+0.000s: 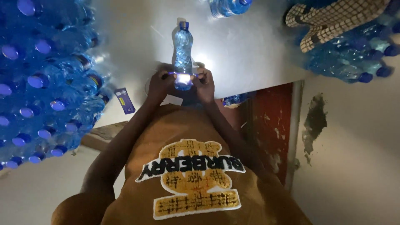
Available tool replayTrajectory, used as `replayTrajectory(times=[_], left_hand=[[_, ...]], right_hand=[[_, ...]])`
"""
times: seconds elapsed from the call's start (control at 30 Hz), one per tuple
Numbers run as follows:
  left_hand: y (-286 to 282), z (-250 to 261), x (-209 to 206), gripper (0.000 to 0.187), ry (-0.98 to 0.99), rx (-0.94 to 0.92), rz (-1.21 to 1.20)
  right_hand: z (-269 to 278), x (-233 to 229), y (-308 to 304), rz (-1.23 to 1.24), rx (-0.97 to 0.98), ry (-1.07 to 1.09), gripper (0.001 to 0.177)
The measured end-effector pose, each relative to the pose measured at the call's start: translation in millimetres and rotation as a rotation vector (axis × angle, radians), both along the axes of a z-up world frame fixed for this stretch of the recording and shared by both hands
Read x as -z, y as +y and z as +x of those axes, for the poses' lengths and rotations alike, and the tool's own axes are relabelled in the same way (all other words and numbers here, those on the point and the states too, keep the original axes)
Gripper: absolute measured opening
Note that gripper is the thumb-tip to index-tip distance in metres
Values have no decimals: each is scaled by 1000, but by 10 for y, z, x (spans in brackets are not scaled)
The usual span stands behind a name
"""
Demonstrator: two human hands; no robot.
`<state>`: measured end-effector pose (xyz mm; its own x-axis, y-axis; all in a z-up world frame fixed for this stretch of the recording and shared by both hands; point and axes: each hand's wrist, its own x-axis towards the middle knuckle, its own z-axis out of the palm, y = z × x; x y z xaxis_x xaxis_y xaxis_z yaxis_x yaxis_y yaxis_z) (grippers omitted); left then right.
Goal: The person is manually applying purple labels to blue plastic water bottles and folding small white cardboard inserts.
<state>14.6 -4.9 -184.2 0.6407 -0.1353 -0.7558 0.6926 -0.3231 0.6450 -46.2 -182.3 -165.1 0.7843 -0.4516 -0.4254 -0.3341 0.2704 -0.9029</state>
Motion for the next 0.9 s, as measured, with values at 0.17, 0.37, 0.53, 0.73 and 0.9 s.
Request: replayTrajectory(times=[0.17,0.37,0.53,0.73,0.9], left_hand=[[-14,49,-166,55,-29,-6,-43],[-49,86,-305,44,9,-119,-153],[-57,103,-391,46,-4,-79,-135],[-50,90,-354,46,-4,-62,-138],[-29,56,-187,49,3,-55,-135]], right_hand=[[89,-145,31,8,2,16,38],[176,-226,53,-34,-26,37,39],[206,-247,47,-28,-33,55,36],[194,-92,38,-40,-46,63,35],[227,-135,93,-60,-19,37,36]])
